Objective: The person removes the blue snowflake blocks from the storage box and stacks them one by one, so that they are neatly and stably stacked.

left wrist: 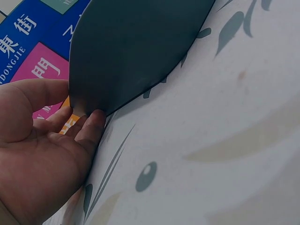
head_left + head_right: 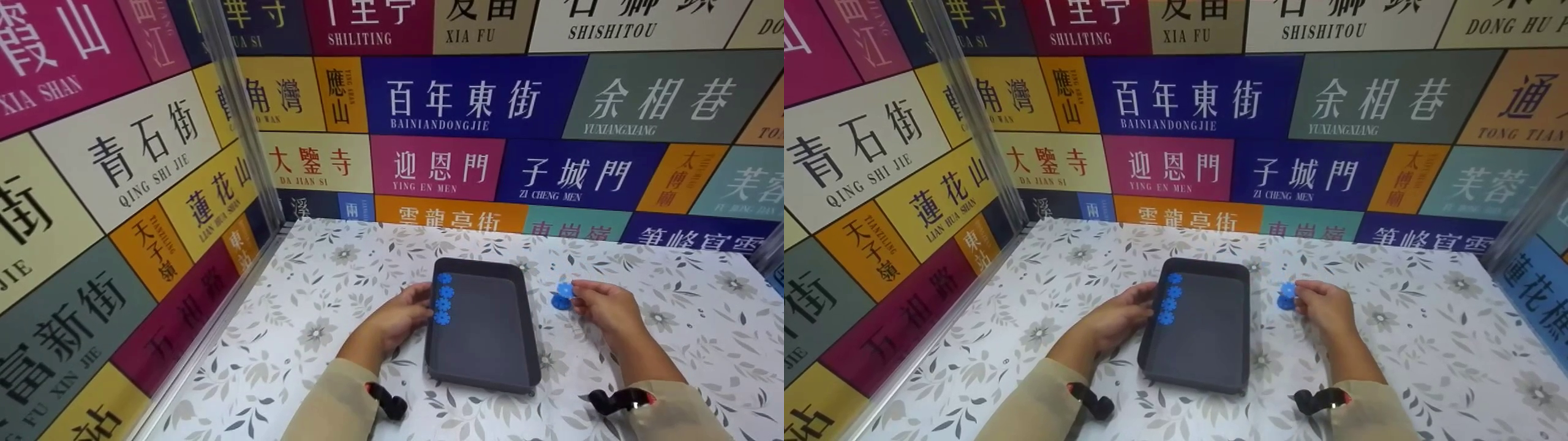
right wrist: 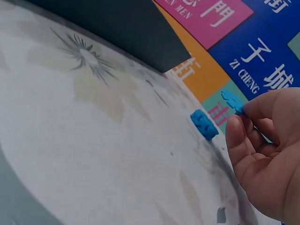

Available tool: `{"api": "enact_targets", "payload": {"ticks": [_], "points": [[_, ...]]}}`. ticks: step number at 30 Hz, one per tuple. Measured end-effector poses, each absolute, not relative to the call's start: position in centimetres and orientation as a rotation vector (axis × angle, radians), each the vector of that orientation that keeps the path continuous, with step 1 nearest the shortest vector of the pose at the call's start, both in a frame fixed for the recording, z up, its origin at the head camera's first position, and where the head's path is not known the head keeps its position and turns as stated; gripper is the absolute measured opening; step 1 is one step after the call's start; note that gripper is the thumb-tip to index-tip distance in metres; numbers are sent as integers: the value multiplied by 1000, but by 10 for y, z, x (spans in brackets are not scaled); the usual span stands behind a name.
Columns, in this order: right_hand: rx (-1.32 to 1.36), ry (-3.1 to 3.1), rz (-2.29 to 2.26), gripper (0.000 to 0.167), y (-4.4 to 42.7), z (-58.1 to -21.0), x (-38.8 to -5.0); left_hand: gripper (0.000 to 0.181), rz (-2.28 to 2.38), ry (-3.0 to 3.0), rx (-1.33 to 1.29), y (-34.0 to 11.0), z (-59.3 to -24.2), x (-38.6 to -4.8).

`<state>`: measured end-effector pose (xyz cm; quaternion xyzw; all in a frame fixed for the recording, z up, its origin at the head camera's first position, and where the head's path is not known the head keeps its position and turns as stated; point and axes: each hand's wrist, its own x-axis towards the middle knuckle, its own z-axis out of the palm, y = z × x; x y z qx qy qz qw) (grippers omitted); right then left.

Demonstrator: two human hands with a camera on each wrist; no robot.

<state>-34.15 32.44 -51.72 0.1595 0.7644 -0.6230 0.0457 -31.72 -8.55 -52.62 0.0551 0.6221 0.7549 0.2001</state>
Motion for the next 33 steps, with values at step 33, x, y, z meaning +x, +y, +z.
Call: {"api": "enact_targets", "payload": {"ticks": [33], "points": [[459,2527,-1678,49,324,-532,-344,71,2103,1752,131,-85,-526,-319]]}}
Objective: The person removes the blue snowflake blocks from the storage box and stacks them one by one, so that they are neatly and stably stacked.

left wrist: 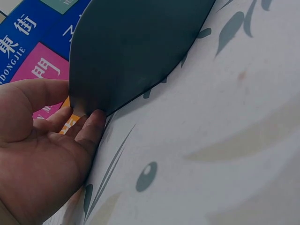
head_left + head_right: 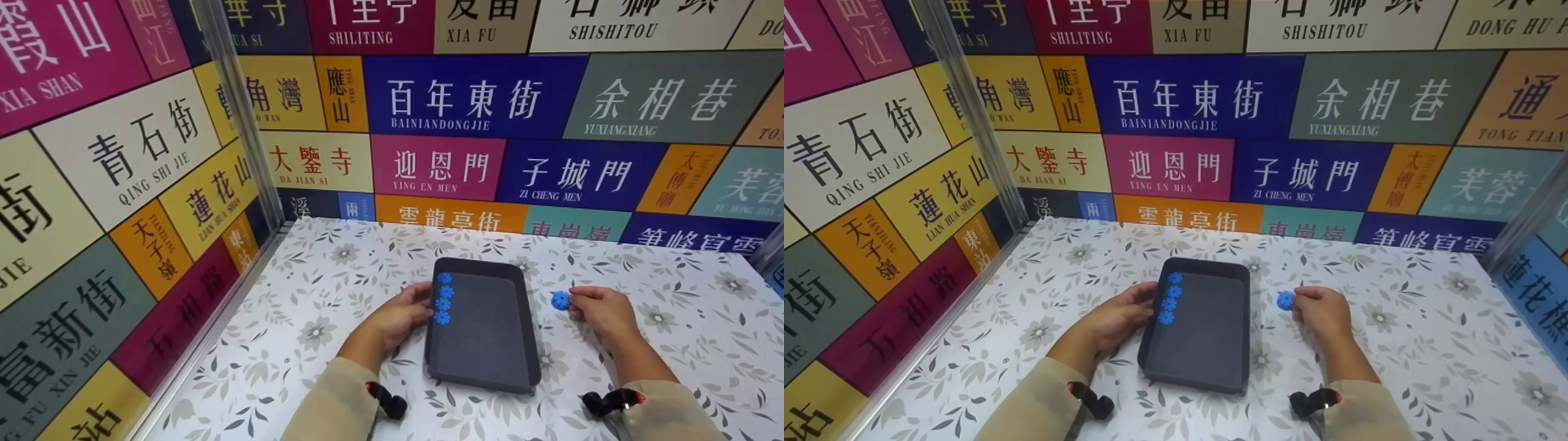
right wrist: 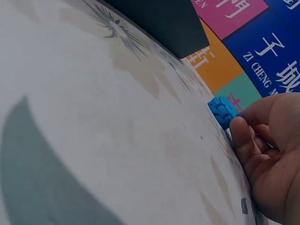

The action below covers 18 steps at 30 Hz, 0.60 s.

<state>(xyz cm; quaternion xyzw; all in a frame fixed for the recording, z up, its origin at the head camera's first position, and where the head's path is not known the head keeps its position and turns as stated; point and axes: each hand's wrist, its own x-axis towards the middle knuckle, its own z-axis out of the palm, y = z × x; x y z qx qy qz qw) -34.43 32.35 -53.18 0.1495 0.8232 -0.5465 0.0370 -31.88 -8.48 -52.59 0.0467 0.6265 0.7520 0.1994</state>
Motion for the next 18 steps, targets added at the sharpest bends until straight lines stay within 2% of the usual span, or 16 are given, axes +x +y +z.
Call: {"api": "enact_targets", "payload": {"ticks": [18], "points": [[447,2581,-1665,45,320,-533,-343,72,2103,1753,111,-85,-523,-315]]}}
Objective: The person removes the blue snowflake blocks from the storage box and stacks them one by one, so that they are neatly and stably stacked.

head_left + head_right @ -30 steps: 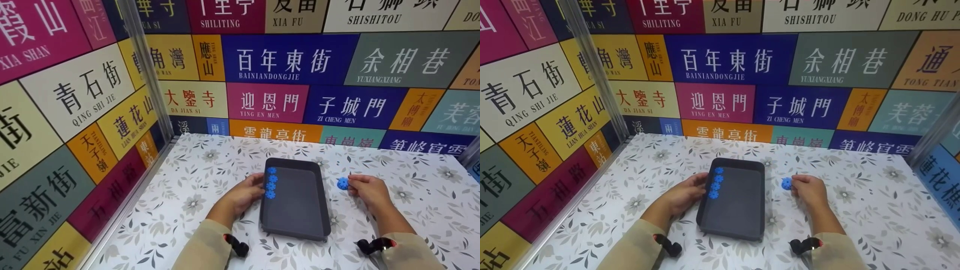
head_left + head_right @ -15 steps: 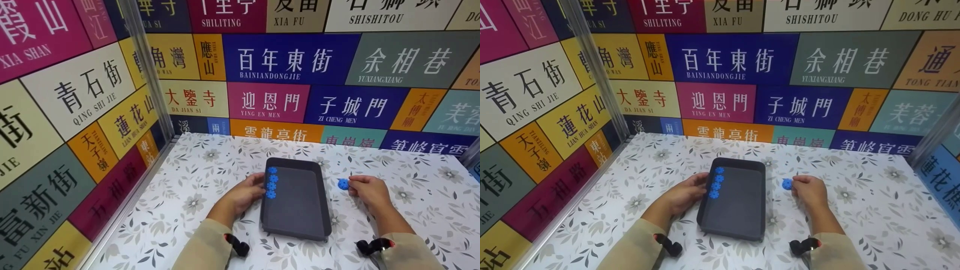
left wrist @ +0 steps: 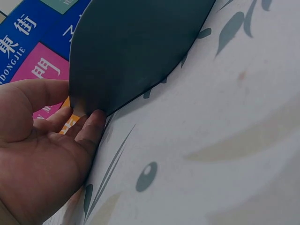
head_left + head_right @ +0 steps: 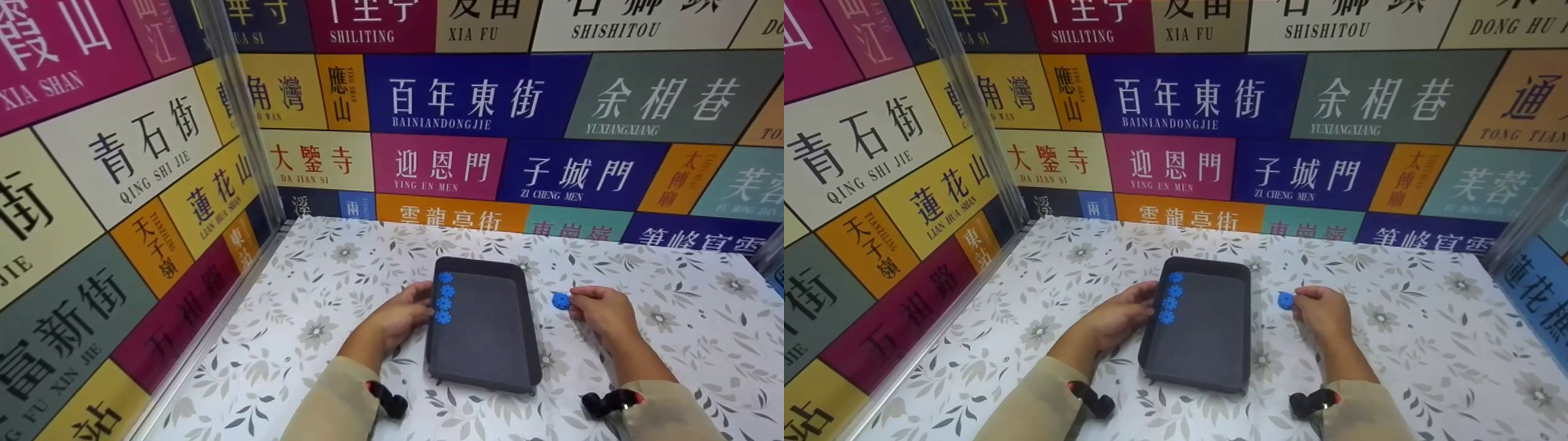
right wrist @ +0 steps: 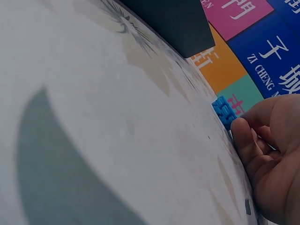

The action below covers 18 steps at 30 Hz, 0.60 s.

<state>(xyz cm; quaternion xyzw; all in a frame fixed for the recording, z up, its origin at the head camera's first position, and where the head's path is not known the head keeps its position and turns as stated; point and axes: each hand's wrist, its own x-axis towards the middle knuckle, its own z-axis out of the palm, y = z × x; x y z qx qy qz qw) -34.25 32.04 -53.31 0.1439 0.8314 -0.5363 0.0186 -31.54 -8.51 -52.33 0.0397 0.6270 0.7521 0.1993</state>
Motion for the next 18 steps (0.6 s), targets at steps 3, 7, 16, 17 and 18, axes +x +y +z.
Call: {"api": "enact_targets", "payload": {"ticks": [3,7,16,17,18], "points": [[468,2573,-1694,44,319,-533,-342,72,2099,1764,111,-85,-523,-315],[501,2566,-1721,43,317,-531,-342,72,2099,1771,103,-85,-523,-316],[422,2557,-1759,48,305,-507,-337,72,2107,1757,99,-86,-525,-316],[406,2549,-1782,47,302,-504,-336,72,2108,1757,99,-86,-525,-316],[393,2542,-1808,46,299,-501,-334,72,2107,1756,99,-86,-525,-316]]}}
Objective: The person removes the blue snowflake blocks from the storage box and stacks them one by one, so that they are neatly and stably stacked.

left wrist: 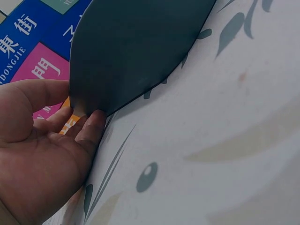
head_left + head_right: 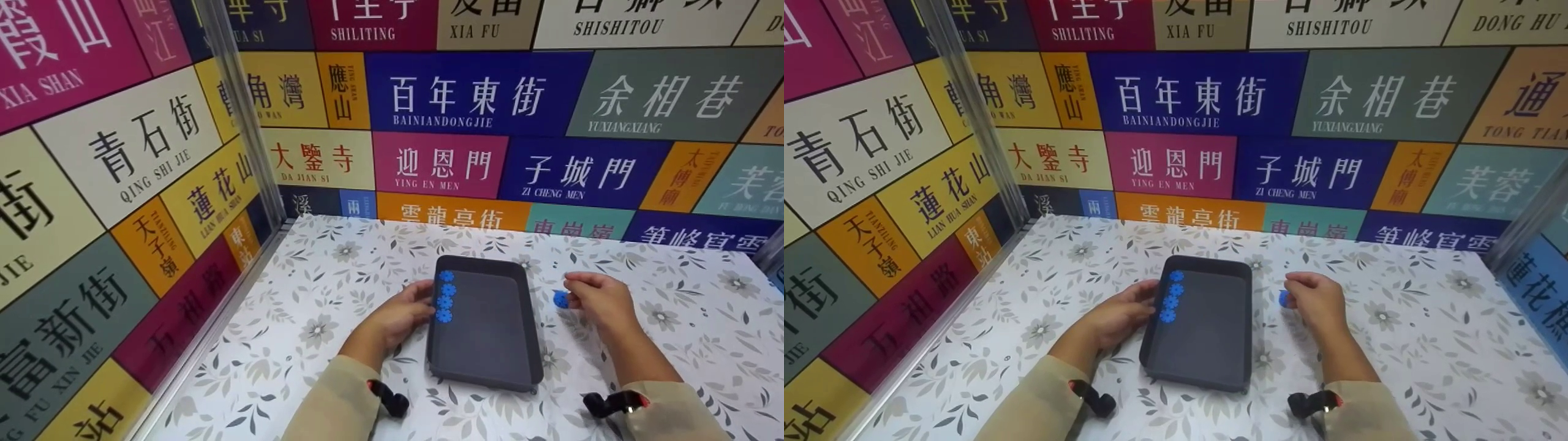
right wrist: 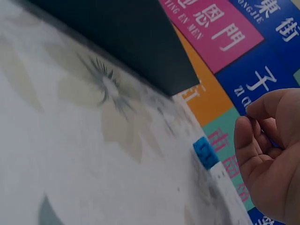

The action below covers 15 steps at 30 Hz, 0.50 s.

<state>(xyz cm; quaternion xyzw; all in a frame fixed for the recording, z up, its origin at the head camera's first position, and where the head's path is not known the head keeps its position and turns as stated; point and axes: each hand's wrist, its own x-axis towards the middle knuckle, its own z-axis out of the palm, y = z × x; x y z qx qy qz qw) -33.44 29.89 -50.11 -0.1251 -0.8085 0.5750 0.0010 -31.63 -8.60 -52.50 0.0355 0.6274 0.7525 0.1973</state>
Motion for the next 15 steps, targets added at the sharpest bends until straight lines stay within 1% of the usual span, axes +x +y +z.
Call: {"api": "enact_targets", "payload": {"ticks": [9,15], "points": [[-272,-2463,1886,26,266,-474,-324,72,2106,1758,82,-86,-522,-315],[-91,-2353,2031,13,235,-459,-324,73,2116,1745,111,-85,-524,-315]]}}
